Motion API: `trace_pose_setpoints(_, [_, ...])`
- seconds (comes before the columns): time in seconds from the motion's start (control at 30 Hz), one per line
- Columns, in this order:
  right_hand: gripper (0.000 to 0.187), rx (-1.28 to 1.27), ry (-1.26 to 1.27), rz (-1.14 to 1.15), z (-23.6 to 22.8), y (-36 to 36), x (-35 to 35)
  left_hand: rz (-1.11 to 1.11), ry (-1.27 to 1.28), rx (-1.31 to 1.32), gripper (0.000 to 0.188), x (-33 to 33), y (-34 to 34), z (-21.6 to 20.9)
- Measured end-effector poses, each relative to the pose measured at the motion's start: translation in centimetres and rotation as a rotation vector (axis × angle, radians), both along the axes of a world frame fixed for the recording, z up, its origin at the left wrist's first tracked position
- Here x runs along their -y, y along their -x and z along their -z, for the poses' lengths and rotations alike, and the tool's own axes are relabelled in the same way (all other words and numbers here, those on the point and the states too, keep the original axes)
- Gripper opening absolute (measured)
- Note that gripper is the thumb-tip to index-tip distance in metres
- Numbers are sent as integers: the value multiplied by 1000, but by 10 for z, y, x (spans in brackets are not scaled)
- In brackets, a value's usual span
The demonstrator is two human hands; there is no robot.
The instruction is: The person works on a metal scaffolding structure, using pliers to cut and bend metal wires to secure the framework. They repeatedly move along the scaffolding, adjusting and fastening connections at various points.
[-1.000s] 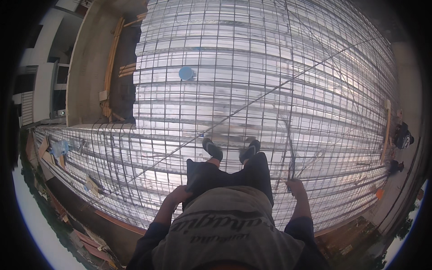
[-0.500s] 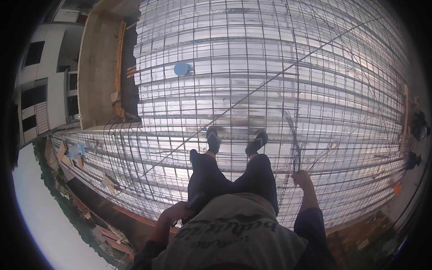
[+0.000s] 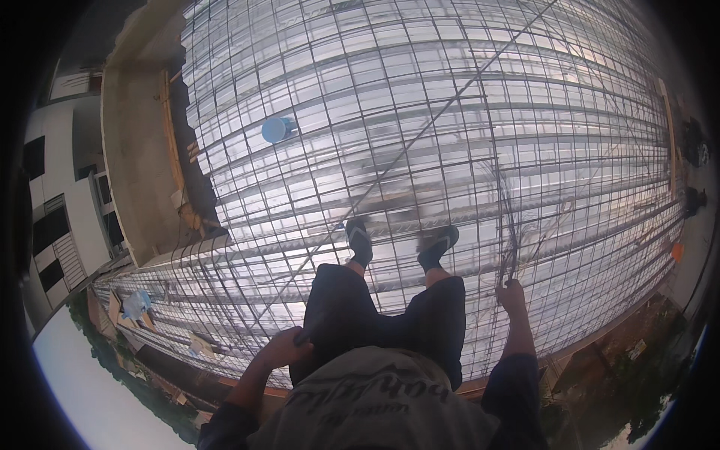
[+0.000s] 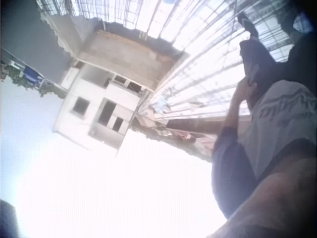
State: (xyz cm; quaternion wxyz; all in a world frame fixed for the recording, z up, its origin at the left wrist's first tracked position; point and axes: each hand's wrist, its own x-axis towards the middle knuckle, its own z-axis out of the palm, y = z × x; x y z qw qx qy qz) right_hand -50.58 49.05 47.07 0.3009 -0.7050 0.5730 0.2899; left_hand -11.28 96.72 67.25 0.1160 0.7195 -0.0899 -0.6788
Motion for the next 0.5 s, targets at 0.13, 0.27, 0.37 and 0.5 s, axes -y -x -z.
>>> trace_pose_setpoints(0.13, [53,-36,-28,44,39,-42,17,-175,-53,260,51,65,-44,64])
trace_pose_setpoints(0.27, [51,5,70,58,140,-42,47,-193,54,346,48,148,-54,191])
trace_pose_setpoints(0.37, [47,55,133,19,210,-68,77,-203,40,382,48,214,-42,301])
trace_pose_setpoints(0.5, [46,104,156,103,326,-71,111,-206,104,520,46,261,19,489])
